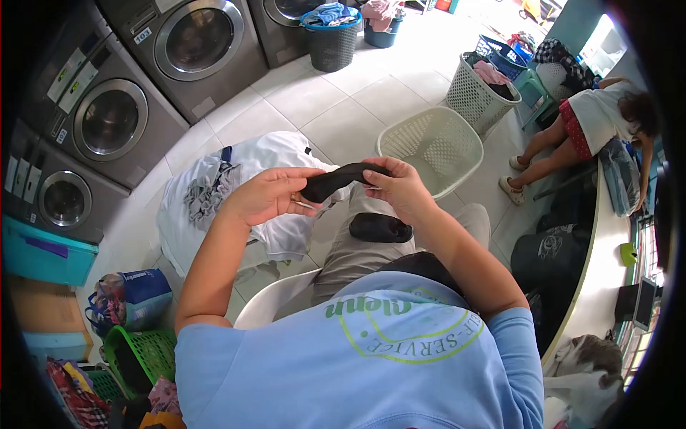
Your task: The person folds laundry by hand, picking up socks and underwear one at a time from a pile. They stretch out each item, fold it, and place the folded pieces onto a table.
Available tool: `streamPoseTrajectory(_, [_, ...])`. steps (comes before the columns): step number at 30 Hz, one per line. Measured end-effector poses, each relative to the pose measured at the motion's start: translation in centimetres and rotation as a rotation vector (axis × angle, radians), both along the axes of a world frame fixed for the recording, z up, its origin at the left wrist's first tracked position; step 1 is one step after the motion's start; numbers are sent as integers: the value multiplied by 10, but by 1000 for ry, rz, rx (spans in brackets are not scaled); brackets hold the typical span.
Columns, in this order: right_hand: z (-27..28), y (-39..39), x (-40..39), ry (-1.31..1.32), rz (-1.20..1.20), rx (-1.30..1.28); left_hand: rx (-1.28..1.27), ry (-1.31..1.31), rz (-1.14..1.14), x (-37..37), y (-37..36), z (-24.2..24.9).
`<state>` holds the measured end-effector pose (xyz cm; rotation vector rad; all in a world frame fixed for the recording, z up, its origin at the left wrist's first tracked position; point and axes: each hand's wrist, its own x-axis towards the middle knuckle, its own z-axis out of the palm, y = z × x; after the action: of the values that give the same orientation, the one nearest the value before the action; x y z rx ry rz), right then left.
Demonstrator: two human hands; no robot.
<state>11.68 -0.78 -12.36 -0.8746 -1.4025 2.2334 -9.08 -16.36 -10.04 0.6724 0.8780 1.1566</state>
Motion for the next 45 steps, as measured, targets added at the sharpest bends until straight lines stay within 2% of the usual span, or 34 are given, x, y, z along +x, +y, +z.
streamPoseTrajectory(12, [-18, -5, 6, 52, -73, 12, 23, 236, 206, 15, 6, 5])
streamPoseTrajectory(14, [-30, -11, 5, -22, -153, 422, 5, 289, 247, 18, 7, 2])
streamPoseTrajectory(15, [-26, -17, 5, -21, -153, 422, -13, 342, 288, 20, 8, 0])
streamPoseTrajectory(17, [-11, -30, 6, -212, -271, 1114, -3, 396, 311, 27, 9, -1])
streamPoseTrajectory(18, [-8, -33, 5, -131, -186, 1166, 7, 449, 334, 31, 10, -2])
streamPoseTrajectory(19, [-6, -37, 4, -131, -185, 1166, 7, 448, 334, 34, 11, -4])
streamPoseTrajectory(21, [-4, -47, 0, -27, 106, 584, 50, 544, 279, 43, 13, -8])
streamPoseTrajectory(23, [-7, -45, 2, -108, 199, 633, 38, 512, 289, 52, 14, -9])
streamPoseTrajectory(25, [-20, -42, 2, -33, 110, 320, 96, 507, 308, 54, 14, -17])
streamPoseTrajectory(26, [-20, -39, 4, -94, 82, 263, 130, 384, 354, 57, 13, -17])
streamPoseTrajectory(27, [-28, -33, 8, -134, 76, 283, 123, 388, 379, 61, 13, -17])
streamPoseTrajectory(29, [-27, -30, 11, -102, -26, 132, 54, -99, 364, 68, 15, -18])
streamPoseTrajectory(31, [-29, -22, 14, 21, -100, -201, 33, -8, 275, 75, 16, -31])
streamPoseTrajectory(32, [-26, -17, 16, 111, -89, -320, 72, 160, 284, 78, 16, -34])
streamPoseTrajectory(33, [-22, -19, 14, 108, -68, -321, 70, 162, 305, 76, 19, -39])
streamPoseTrajectory(35, [-14, -26, 12, 196, -121, -334, -138, 406, 422, 64, 28, -57])
streamPoseTrajectory(36, [-9, -36, 8, 228, -114, -302, -119, 614, 460, 60, 32, -69])
streamPoseTrajectory(37, [-15, -40, 8, 228, -106, -305, -123, 614, 467, 61, 33, -75])
streamPoseTrajectory(39, [-35, -41, 8, -117, 76, 498, 173, 750, 432, 66, 33, -82])
streamPoseTrajectory(40, [-39, -37, 8, -312, 39, 789, 287, 671, 436, 69, 34, -82])
streamPoseTrajectory(41, [-44, -31, 7, -312, 41, 791, 288, 669, 438, 69, 32, -83])
streamPoseTrajectory(43, [-53, -16, 5, -193, -235, 453, 105, 294, 299, 70, 17, -44])
streamPoseTrajectory(45, [-54, -11, 4, -186, -258, 390, 55, 241, 258, 73, 16, -47])
